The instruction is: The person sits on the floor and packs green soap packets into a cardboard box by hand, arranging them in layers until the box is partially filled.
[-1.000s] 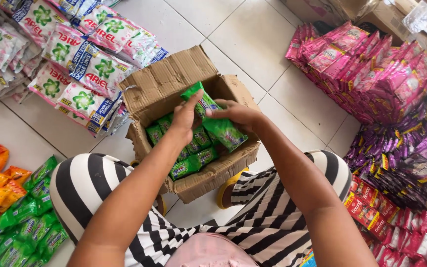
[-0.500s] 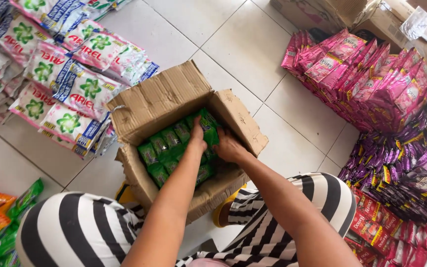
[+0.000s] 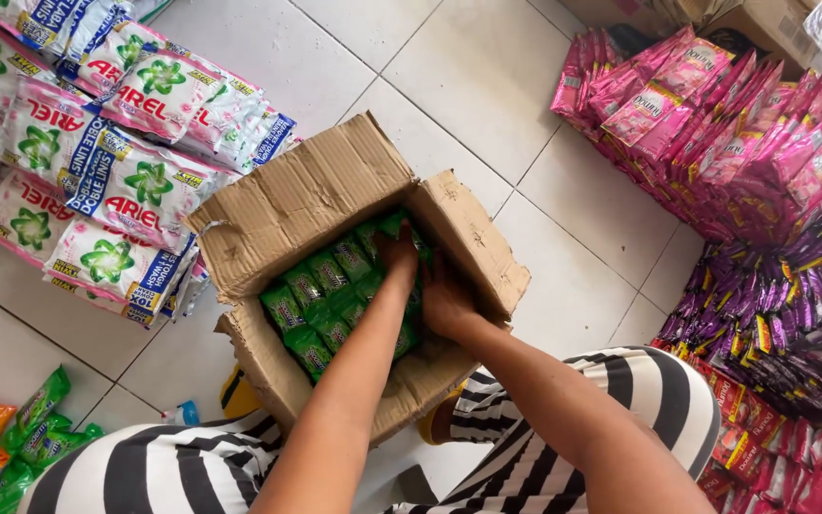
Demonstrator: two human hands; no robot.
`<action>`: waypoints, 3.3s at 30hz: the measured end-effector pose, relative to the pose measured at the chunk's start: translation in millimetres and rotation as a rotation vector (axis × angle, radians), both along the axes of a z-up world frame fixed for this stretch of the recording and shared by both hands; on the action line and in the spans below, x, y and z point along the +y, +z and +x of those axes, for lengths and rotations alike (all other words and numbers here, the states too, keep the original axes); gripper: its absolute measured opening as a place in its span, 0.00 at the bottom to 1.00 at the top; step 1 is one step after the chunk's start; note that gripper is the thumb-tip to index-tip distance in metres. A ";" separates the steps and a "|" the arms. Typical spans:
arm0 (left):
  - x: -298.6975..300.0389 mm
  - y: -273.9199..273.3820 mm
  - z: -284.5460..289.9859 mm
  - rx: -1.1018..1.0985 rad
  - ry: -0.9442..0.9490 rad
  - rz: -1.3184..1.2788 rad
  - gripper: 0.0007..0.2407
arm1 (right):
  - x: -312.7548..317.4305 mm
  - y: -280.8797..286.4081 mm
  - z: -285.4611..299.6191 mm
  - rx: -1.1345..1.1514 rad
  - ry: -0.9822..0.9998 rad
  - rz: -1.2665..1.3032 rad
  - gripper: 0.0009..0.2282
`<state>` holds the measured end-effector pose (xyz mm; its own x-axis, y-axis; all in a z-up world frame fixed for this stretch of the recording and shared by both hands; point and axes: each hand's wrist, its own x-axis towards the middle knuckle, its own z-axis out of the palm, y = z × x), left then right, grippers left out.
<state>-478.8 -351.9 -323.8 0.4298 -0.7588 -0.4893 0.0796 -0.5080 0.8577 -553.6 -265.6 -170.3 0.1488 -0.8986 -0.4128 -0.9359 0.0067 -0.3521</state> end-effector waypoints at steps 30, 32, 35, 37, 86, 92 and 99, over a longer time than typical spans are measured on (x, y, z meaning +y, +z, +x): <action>42.3 74.8 73.4 -1.107 -0.952 -0.233 0.27 | 16.8 -16.0 16.3 0.366 0.341 0.563 0.43; 42.3 70.9 71.5 -1.160 -0.951 -0.198 0.27 | 13.7 -12.2 20.1 0.378 0.360 0.520 0.43; 43.9 74.6 76.5 -1.233 -0.951 -0.196 0.27 | -4.0 21.6 25.4 0.456 0.392 0.612 0.49; 49.0 83.5 83.8 -1.200 -0.964 -0.251 0.30 | -6.1 39.3 34.8 0.402 0.429 0.509 0.39; 444.6 91.1 493.5 -0.970 -0.272 0.551 0.27 | 142.0 59.1 496.9 -0.137 0.922 0.418 0.14; 446.5 101.1 436.3 -1.244 -0.168 0.507 0.22 | 169.5 45.8 511.7 -0.021 1.068 0.427 0.11; 436.8 139.7 438.3 -1.253 -0.117 0.343 0.25 | 167.3 69.7 516.0 -0.088 1.063 0.354 0.12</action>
